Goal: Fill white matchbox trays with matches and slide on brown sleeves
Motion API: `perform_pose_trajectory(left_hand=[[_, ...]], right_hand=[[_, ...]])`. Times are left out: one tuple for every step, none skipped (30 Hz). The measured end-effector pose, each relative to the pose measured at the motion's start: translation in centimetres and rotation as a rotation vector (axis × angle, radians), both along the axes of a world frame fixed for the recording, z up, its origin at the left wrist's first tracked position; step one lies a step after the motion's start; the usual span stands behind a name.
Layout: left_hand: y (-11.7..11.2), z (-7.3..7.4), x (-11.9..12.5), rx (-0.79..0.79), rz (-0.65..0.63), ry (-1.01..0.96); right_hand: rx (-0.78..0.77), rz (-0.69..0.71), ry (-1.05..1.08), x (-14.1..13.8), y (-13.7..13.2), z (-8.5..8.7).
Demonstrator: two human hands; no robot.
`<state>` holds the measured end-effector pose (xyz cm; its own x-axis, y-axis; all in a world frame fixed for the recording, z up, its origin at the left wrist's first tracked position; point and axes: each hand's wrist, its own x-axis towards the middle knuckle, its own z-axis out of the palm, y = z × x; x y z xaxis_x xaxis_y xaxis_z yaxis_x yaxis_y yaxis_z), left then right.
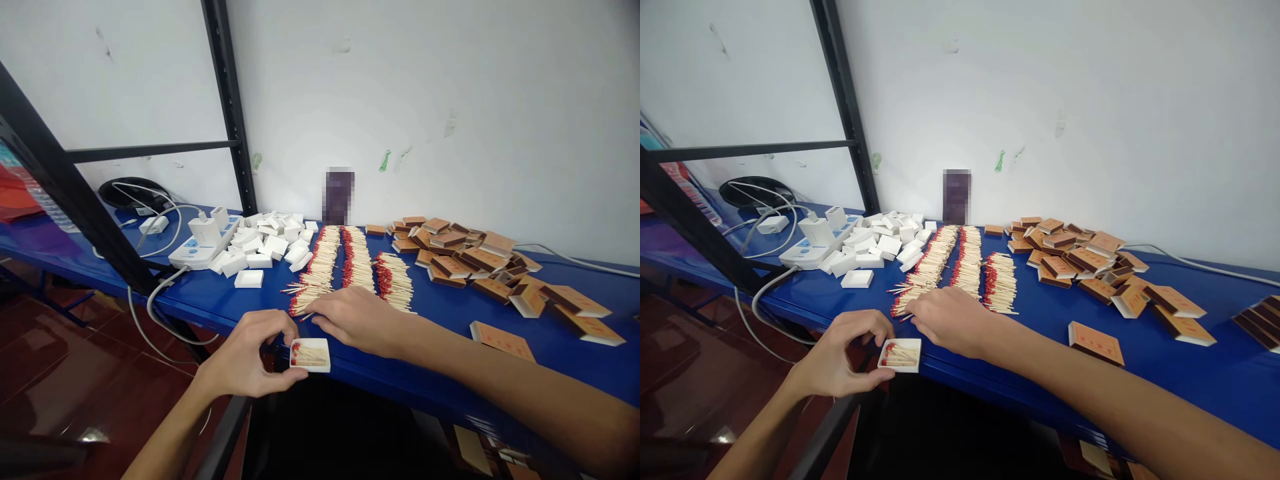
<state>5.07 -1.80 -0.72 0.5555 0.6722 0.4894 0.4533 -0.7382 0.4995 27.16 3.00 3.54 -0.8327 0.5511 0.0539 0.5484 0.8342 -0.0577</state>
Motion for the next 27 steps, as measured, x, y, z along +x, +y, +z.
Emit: perform_pose_trajectory(left_hand=[[0.0,0.0,0.0,0.001,0.0,0.001],[0.0,0.0,0.0,0.002,-0.001,0.0],[0.0,-0.1,0.0,0.002,-0.002,-0.001],[0.0,-0.1,0.0,0.002,-0.005,-0.004],[0.0,-0.1,0.0,0.001,-0.009,-0.008],[0.0,-0.1,0.0,0.0,-0.012,-0.01],[0.0,-0.1,0.0,-0.001,-0.015,-0.011],[0.1,-0.1,0.0,-0.001,-0.016,-0.011],[0.1,-0.1,0.0,-0.001,-0.017,-0.01],[0.1,-0.1,0.0,-0.002,-0.019,-0.01],[0.1,-0.1,0.0,-0.003,-0.021,-0.011],[0.1,-0.1,0.0,-0.004,-0.023,-0.012],[0.1,-0.1,0.0,-0.005,-0.023,-0.013],[0.0,-0.1,0.0,-0.007,-0.02,-0.013],[0.0,-0.1,0.0,-0.009,-0.017,-0.011],[0.0,-0.1,0.0,-0.009,-0.012,-0.008],[0.0,-0.1,0.0,-0.009,-0.008,-0.005],[0.0,-0.1,0.0,-0.01,-0.005,-0.001],[0.0,-0.1,0.0,-0.011,-0.002,0.003],[0.1,-0.1,0.0,-0.011,0.001,0.005],[0.1,-0.1,0.0,-0.011,0.004,0.006],[0.1,0.0,0.1,-0.01,0.005,0.005],[0.2,0.0,0.1,-0.009,0.007,0.002],[0.2,0.1,0.1,-0.009,0.007,-0.003],[0.2,0.1,0.1,-0.009,0.007,-0.006],[0.2,0.2,0.2,-0.009,0.006,-0.007],[0.1,0.2,0.2,-0.01,0.004,-0.006]], right_hand=[[0.001,-0.008,0.007,0.0,0.0,-0.1],[-0.001,-0.019,0.014,0.0,0.1,-0.2],[-0.006,-0.031,0.021,-0.1,0.1,-0.2],[-0.013,-0.045,0.035,-0.1,0.2,-0.3],[-0.025,-0.058,0.055,-0.1,0.2,-0.4],[-0.043,-0.067,0.078,-0.2,0.3,-0.4],[-0.069,-0.071,0.102,-0.2,0.3,-0.5],[-0.097,-0.077,0.123,-0.1,0.3,-0.5],[-0.123,-0.086,0.139,-0.1,0.4,-0.5],[-0.144,-0.094,0.143,0.0,0.4,-0.4],[-0.16,-0.1,0.138,0.1,0.4,-0.4],[-0.169,-0.105,0.128,0.1,0.3,-0.3],[-0.172,-0.107,0.114,0.2,0.3,-0.2],[-0.173,-0.103,0.097,0.3,0.2,0.0],[-0.171,-0.096,0.079,0.3,0.2,0.1],[-0.165,-0.088,0.06,0.4,0.1,0.2],[-0.153,-0.081,0.042,0.4,0.1,0.3],[-0.138,-0.073,0.025,0.4,0.1,0.4],[-0.123,-0.065,0.01,0.4,0.0,0.5],[-0.107,-0.058,-0.001,0.4,0.0,0.6],[-0.092,-0.051,-0.01,0.3,0.1,0.7],[-0.077,-0.04,-0.018,0.3,0.1,0.8],[-0.066,-0.025,-0.025,0.3,0.1,0.9],[-0.057,-0.01,-0.031,0.3,0.1,1.1],[-0.051,0.006,-0.036,0.3,0.1,1.2],[-0.047,0.022,-0.041,0.3,0.1,1.3],[-0.044,0.033,-0.045,0.3,0.2,1.3]])
